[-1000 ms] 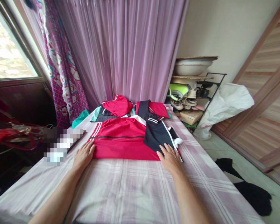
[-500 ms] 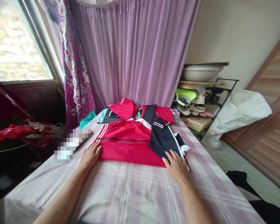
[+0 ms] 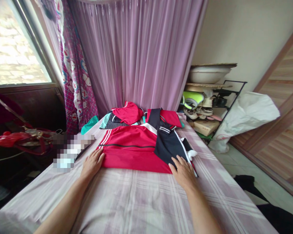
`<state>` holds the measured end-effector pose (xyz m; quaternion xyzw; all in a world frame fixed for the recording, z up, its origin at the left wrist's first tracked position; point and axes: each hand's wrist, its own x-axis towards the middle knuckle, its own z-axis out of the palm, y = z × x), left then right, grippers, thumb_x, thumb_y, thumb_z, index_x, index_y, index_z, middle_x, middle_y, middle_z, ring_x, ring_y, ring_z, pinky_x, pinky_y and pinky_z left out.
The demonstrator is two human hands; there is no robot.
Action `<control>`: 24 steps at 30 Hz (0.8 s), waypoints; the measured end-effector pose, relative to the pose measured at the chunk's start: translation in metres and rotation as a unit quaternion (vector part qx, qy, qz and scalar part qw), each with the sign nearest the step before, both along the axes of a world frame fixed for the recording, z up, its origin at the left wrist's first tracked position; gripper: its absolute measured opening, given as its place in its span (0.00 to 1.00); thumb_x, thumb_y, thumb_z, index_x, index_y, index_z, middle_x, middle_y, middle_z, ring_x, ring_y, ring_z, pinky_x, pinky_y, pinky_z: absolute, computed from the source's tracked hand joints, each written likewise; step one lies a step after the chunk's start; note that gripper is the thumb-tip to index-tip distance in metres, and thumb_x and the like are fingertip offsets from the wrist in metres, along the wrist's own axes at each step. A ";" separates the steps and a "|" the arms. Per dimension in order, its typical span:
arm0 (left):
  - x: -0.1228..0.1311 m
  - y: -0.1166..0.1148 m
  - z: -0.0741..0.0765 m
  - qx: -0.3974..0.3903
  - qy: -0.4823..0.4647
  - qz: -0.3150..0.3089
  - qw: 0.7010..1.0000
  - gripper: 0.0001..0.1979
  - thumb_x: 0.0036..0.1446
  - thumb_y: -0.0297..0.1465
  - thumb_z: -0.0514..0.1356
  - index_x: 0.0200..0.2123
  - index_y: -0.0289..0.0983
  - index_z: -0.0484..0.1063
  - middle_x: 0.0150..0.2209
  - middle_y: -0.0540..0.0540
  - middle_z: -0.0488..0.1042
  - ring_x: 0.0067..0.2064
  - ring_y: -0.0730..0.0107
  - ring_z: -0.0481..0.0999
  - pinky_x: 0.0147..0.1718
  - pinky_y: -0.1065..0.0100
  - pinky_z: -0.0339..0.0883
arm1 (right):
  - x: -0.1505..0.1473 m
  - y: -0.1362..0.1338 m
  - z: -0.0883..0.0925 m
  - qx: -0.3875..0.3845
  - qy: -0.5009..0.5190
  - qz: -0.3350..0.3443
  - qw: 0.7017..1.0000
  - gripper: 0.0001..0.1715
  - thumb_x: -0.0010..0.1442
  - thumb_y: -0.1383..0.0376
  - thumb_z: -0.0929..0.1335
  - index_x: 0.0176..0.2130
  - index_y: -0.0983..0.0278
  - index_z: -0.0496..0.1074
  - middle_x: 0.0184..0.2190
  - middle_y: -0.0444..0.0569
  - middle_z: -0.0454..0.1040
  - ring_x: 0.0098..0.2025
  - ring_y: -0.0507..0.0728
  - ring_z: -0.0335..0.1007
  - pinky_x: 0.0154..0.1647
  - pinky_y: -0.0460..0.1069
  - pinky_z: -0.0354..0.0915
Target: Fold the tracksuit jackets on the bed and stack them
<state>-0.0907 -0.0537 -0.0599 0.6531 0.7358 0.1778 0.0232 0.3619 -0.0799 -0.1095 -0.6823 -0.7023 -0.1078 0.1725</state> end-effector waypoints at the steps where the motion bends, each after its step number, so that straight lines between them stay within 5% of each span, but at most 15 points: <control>1: 0.000 0.000 0.000 -0.001 0.000 0.000 1.000 0.25 0.67 0.39 0.46 0.63 0.39 0.65 0.65 0.42 0.65 0.67 0.59 0.59 0.63 0.49 0.55 | -0.001 0.000 0.002 0.009 0.004 0.005 1.000 0.25 0.64 0.56 0.61 0.53 0.63 0.76 0.57 0.59 0.73 0.58 0.65 0.68 0.57 0.60 0.65; 9: -0.004 0.002 -0.008 0.021 0.005 -0.004 1.000 0.24 0.66 0.39 0.46 0.61 0.40 0.67 0.64 0.43 0.67 0.66 0.59 0.61 0.63 0.50 0.55 | -0.018 0.035 0.043 0.063 0.037 0.034 0.997 0.24 0.64 0.60 0.60 0.53 0.62 0.75 0.55 0.55 0.74 0.55 0.63 0.70 0.57 0.58 0.66; 18: -0.017 0.007 -0.021 0.047 0.025 -0.023 0.998 0.24 0.65 0.40 0.47 0.60 0.40 0.69 0.62 0.44 0.70 0.64 0.60 0.65 0.63 0.54 0.57 | -0.011 0.159 0.057 -0.060 0.124 -0.094 0.986 0.28 0.62 0.57 0.63 0.58 0.61 0.72 0.54 0.56 0.74 0.55 0.64 0.70 0.57 0.58 0.63; 24: -0.021 0.008 -0.028 0.072 0.022 -0.035 0.997 0.25 0.64 0.41 0.47 0.58 0.41 0.70 0.61 0.44 0.71 0.64 0.59 0.66 0.63 0.54 0.59 | -0.003 0.198 0.061 -0.176 0.173 -0.134 0.960 0.32 0.62 0.49 0.62 0.60 0.57 0.70 0.55 0.57 0.74 0.53 0.66 0.70 0.56 0.64 0.61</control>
